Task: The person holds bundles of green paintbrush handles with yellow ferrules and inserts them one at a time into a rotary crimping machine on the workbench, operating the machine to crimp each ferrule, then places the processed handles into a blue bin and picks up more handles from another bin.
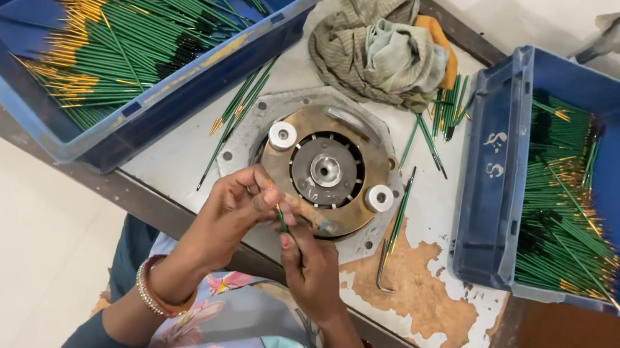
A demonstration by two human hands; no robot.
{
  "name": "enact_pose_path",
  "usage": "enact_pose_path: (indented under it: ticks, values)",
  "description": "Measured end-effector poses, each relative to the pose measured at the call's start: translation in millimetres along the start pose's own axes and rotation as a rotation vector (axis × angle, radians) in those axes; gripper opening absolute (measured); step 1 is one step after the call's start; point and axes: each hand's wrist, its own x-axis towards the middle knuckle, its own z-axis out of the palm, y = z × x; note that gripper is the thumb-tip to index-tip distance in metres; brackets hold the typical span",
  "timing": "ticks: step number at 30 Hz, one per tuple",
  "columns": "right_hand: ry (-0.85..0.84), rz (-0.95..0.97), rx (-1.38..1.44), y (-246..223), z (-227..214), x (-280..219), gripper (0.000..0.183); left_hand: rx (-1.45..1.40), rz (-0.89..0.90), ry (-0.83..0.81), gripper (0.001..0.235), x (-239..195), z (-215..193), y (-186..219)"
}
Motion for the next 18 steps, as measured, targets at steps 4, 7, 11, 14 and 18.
enact_pose_path:
  ticks: [4,7,11,14,18]
  values:
    - [-0.013,0.054,-0.066,3,3,1,0.030,0.007,0.005,0.058,0.017,2,0,-7]
    - [0.001,0.057,-0.085,8,4,1,0.031,0.014,0.014,0.049,0.018,5,0,-8]
    - [0.019,0.130,-0.126,14,2,0,0.035,-0.023,-0.034,-0.004,0.018,14,-10,-20]
    - [0.028,0.096,-0.097,89,-16,-24,0.019,0.206,0.027,0.016,0.024,20,-1,-8]
    - [0.247,-0.135,-1.621,254,-249,-79,0.041,0.511,0.193,-0.013,0.035,8,-12,17]
